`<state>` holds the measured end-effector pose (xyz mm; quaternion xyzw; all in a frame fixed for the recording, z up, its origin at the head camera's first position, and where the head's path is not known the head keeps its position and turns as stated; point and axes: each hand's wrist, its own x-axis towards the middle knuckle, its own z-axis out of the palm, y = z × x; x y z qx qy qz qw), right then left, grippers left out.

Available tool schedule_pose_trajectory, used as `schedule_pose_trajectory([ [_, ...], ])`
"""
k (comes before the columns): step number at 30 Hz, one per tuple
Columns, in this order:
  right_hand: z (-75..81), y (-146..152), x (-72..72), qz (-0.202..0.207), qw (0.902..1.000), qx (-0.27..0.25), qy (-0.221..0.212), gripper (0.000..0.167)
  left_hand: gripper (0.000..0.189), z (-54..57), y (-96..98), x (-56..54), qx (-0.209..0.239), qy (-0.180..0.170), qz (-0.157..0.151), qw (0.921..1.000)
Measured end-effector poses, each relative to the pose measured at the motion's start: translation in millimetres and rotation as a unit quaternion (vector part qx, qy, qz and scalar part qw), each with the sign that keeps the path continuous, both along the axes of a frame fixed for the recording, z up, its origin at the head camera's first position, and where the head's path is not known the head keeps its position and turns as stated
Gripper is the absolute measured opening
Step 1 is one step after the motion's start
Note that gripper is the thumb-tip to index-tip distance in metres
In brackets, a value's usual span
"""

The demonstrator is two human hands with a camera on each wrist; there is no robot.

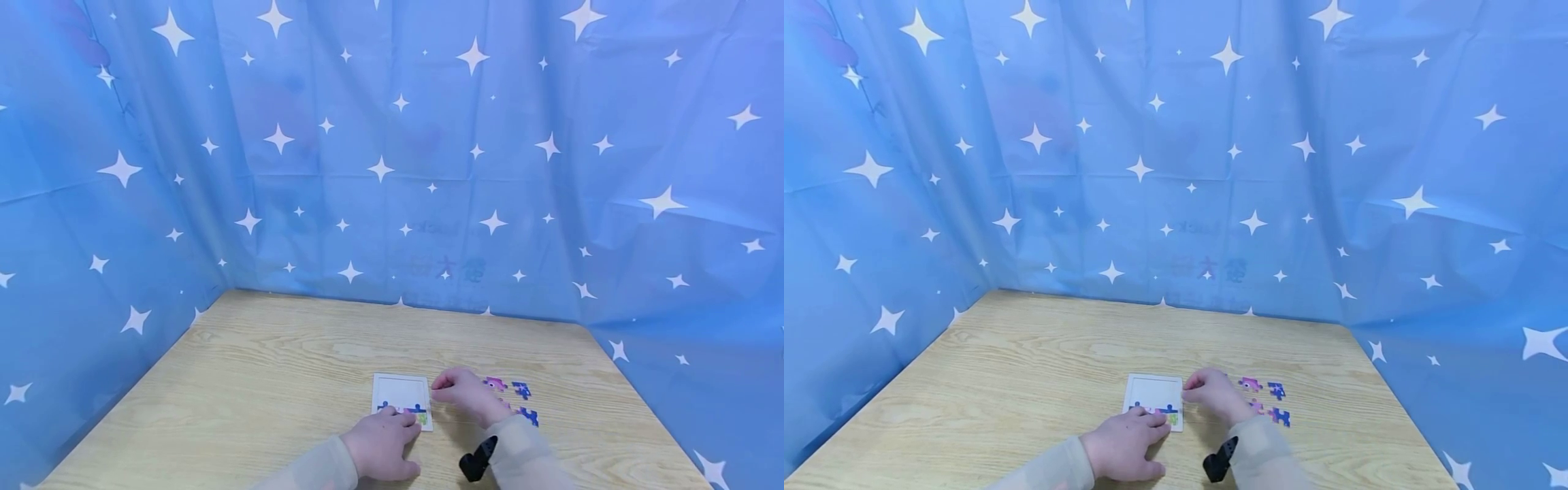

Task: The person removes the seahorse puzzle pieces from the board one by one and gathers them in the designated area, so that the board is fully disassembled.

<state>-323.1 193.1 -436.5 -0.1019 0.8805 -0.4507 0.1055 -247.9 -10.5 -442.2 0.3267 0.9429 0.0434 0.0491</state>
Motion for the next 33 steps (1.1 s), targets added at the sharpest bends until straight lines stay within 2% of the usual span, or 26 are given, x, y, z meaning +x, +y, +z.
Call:
schedule_pose_trajectory([
  [4,-5.6,-18.0,1.0,0.033,0.9994,0.0,-0.009,0.012,0.065,0.4,-0.7,-0.6,0.001,-0.002,-0.006,1.0],
  [7,-10.5,-27.2,2.0,0.041,0.9991,0.001,-0.005,0.01,0.065,-0.3,-1.2,-1.1,-0.001,0.006,-0.011,0.9999],
  [15,-20.1,-35.8,3.4,0.021,0.9997,0.014,-0.001,0.013,0.065,-0.5,-0.3,-1.0,-0.008,0.008,-0.009,0.9999],
  [21,-21.7,-37.5,3.3,0.016,0.9996,0.024,-0.001,0.013,0.068,0.1,-3.6,1.9,-0.023,0.029,-0.026,0.999],
  [27,-23.0,-39.0,4.4,0.021,0.9996,0.021,0.001,0.014,0.068,2.6,-12.1,5.1,-0.01,0.003,-0.037,0.9993],
  [33,-25.1,-36.8,4.4,0.018,0.9997,0.014,0.012,0.014,0.069,9.5,-21.1,10.0,0.005,-0.011,-0.053,0.9985],
])
